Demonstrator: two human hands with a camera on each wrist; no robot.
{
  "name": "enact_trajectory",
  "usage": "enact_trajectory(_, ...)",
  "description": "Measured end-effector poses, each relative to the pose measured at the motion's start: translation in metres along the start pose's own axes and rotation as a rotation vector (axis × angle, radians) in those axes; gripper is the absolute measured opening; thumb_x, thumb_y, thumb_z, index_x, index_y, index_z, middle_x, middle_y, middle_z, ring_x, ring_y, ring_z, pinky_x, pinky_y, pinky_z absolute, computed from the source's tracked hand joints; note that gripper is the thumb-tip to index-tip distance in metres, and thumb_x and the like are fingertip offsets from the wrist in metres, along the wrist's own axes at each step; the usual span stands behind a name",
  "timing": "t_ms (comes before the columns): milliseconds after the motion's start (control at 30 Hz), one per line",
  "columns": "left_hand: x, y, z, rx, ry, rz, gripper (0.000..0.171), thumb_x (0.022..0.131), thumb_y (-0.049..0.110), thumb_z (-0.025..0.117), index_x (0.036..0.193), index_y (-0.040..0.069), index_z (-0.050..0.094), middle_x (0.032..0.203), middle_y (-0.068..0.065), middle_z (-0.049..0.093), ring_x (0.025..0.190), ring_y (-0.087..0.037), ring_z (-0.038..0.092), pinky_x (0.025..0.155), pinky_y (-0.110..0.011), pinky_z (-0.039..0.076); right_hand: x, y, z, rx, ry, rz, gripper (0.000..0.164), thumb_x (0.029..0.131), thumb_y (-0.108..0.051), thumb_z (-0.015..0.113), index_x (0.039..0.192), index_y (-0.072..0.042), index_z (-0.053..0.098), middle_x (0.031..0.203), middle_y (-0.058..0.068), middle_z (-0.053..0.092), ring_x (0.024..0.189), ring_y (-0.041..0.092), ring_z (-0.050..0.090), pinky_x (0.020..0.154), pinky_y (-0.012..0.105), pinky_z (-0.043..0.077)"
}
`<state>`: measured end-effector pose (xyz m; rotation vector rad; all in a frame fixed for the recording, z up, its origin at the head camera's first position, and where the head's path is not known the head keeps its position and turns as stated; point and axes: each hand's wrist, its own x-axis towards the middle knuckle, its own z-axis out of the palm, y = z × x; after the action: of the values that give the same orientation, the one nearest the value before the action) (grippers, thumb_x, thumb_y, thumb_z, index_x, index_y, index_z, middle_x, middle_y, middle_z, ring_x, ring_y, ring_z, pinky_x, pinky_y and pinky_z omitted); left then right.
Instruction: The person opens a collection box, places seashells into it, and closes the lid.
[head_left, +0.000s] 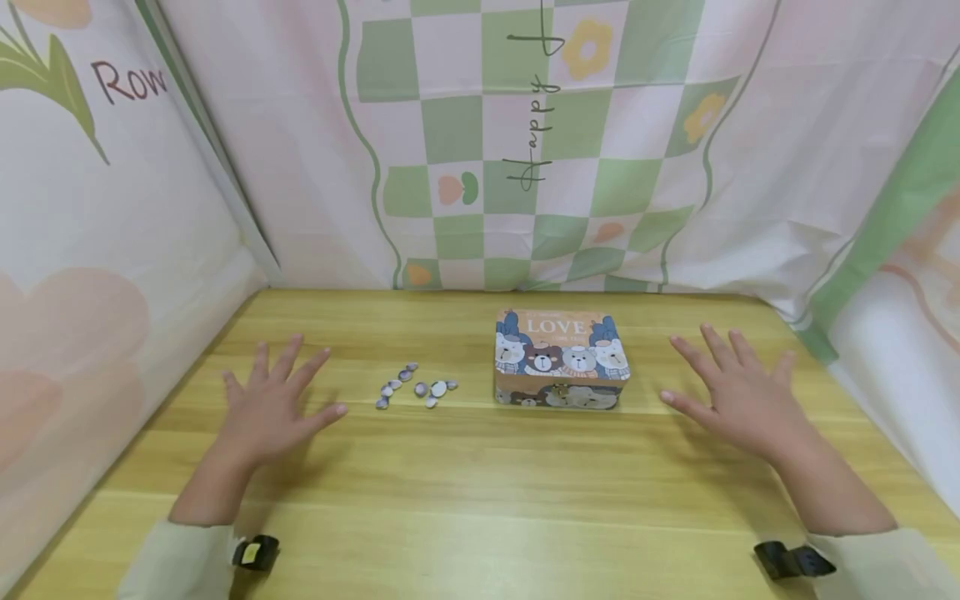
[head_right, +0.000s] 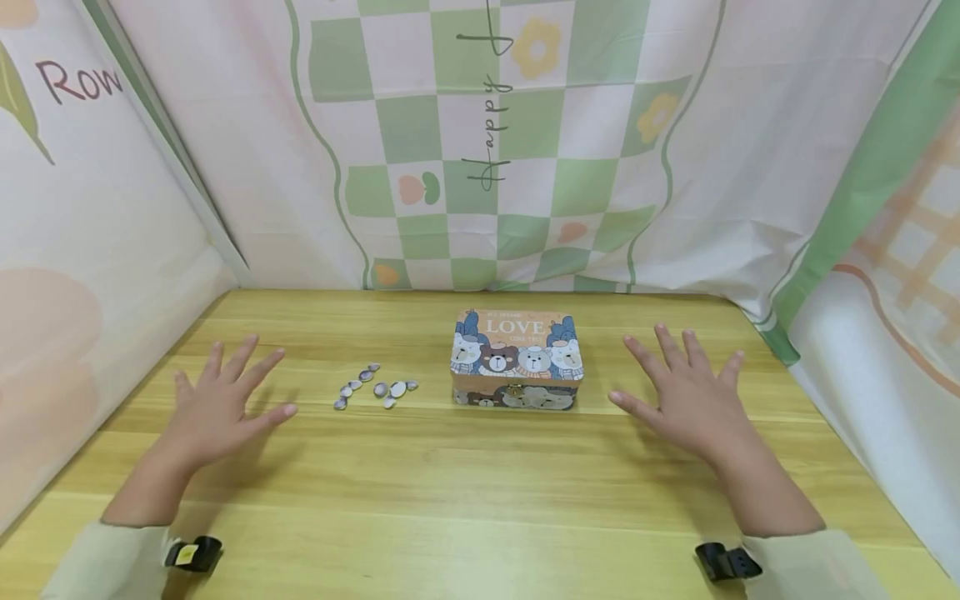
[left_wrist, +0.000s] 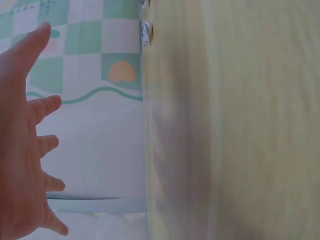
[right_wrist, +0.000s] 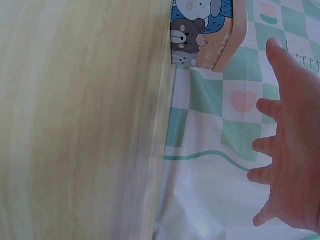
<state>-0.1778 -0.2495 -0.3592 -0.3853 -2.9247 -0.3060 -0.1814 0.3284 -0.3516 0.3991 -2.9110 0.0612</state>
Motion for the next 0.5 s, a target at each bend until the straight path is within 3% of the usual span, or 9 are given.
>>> enact_trajectory(233, 0.005, 0.009, 0.003, -0.159, -0.009, 0.023, 0.08, 0.091, 0.061, 0.055, 0.156, 0.025, 0.025, 0.163, -0.011, 0.002, 0.143, -0.05, -0.007, 0.093, -0.084, -0.004, 0.0, -0.008, -0.003, 0.032, 0.051, -0.033, 0.087, 0.09, -0.06, 0.058, 0.157, -0.02, 0.019, 0.158, 0.026, 0.013, 0.138, 0.055, 0.015, 0.095, 0.077, -0.017)
enact_trajectory(500, 0.009, 0.021, 0.006, -0.237, 0.013, 0.071, 0.078, 0.091, 0.055, 0.058, 0.155, 0.022, 0.028, 0.162, -0.013, 0.008, 0.144, -0.048, 0.002, 0.096, -0.082, 0.002, 0.001, -0.014, -0.002, 0.078, 0.193, -0.149, 0.08, 0.088, -0.051, 0.065, 0.149, -0.01, 0.036, 0.151, 0.028, 0.028, 0.132, 0.054, 0.029, 0.103, 0.077, 0.001)
